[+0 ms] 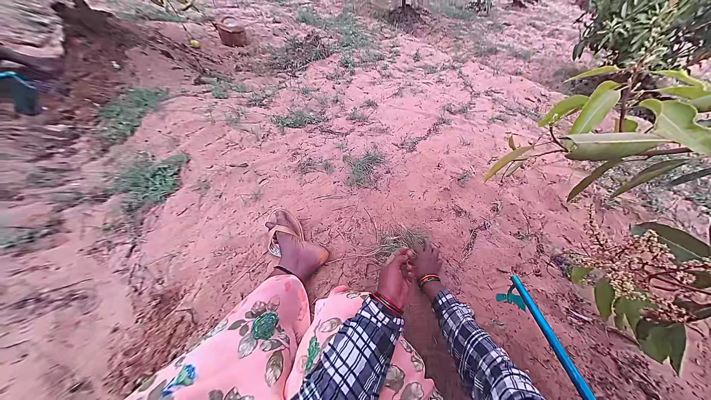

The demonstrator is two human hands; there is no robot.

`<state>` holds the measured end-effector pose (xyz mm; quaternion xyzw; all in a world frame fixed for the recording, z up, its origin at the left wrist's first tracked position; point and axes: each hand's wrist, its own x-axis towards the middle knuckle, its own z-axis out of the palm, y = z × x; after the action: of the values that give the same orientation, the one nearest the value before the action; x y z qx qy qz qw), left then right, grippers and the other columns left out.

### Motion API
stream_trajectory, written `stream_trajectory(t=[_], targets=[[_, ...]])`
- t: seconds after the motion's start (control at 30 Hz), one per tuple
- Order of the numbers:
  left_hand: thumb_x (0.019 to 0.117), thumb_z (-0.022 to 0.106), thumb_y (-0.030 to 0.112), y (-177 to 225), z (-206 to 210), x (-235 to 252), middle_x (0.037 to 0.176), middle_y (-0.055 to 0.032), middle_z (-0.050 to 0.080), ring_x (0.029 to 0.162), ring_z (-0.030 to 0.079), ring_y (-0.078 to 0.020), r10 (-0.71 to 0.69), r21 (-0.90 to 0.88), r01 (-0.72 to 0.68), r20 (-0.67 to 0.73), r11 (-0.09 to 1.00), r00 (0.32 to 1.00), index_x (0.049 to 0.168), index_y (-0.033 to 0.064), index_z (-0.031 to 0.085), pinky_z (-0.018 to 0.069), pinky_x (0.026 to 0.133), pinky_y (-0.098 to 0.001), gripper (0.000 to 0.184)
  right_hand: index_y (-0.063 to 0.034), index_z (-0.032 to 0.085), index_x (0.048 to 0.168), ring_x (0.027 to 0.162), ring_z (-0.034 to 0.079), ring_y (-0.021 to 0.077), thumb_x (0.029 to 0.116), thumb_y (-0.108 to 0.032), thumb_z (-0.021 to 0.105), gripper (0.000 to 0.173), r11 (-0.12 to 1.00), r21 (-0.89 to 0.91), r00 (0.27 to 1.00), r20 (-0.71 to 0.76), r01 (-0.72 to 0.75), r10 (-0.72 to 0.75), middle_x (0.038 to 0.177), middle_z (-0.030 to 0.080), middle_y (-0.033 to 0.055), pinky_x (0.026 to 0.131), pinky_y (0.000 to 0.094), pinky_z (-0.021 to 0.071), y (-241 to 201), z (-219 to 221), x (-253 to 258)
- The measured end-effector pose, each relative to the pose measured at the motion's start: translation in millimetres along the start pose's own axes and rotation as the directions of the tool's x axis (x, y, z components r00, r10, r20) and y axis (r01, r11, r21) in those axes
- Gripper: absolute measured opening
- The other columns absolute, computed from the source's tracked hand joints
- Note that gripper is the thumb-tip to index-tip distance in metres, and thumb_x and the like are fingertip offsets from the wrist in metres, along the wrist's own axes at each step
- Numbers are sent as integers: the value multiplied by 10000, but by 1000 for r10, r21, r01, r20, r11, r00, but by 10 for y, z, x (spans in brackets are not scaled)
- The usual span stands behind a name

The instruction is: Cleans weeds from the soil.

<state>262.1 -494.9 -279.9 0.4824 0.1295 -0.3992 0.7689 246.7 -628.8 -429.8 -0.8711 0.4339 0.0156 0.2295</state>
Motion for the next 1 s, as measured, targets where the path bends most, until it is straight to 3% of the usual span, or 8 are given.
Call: stream_trajectory(t=[0.13,0.23,0.47,0.67,0.73,0.8,0.9,1.0], targets=[[1083,455,113,2,-15,15,990,-47,642,598,521,-66,-12,0,12,-28,1000,1000,1290,44,577,436,518,-197,250,-269,451,1580,1488,335,495,997,-209,617,609,973,4,973,-17,-230,230,1662,334,187,1082,717,380,259,-366,639],[1087,460,129,-5,-24,11,997,-50,658,603,527,-67,-19,-8,19,-26,1000,999,1274,41,594,436,523,-200,247,-289,327,1637,1467,350,535,1009,-223,605,689,986,-50,983,90,-156,160,1670,282,243,1082,734,377,406,-377,591],[1084,458,126,-49,7,-3,989,-44,649,620,542,-70,-26,17,25,30,1000,999,1273,53,586,446,530,-200,239,-330,189,1672,1570,174,476,1062,-419,501,691,989,-131,974,206,-69,96,1739,96,188,1141,758,278,779,-12,-684],[1084,439,119,-67,7,-12,964,-25,650,597,547,-62,-32,28,31,35,999,999,1276,70,567,455,512,-190,235,-305,537,1520,1567,257,385,1041,-296,536,480,986,-127,945,321,108,-62,1677,364,45,1172,752,213,956,67,-2026],[1083,427,114,-84,-1,-8,964,-22,641,595,542,-61,-33,44,31,37,999,999,1281,68,563,457,516,-189,245,-284,692,1360,1505,399,317,1034,-241,549,359,992,-42,973,205,120,-109,1557,539,0,1162,707,264,1209,17,-2146],[1081,431,110,-75,-2,-8,960,-24,642,587,537,-59,-26,53,24,31,998,999,1279,67,566,455,514,-188,244,-231,736,1282,1404,511,343,1022,-181,551,323,1000,-14,998,54,21,-20,1445,625,59,1088,685,367,1454,-214,-2085],[1080,427,110,-79,-10,-15,964,-22,643,584,535,-56,-23,73,20,36,997,999,1295,68,555,454,516,-186,255,-201,689,1344,1385,494,405,1008,-182,595,349,967,-22,966,38,-254,254,1469,574,136,1032,675,433,1845,-621,-1845],[1076,443,110,-72,-5,-19,985,-26,639,591,534,-57,-22,71,20,37,997,999,1329,68,543,451,516,-189,275,-183,522,1531,1473,395,433,1040,-440,591,558,918,-36,909,129,-394,395,1610,425,175,1112,662,392,2195,-694,-1649]])
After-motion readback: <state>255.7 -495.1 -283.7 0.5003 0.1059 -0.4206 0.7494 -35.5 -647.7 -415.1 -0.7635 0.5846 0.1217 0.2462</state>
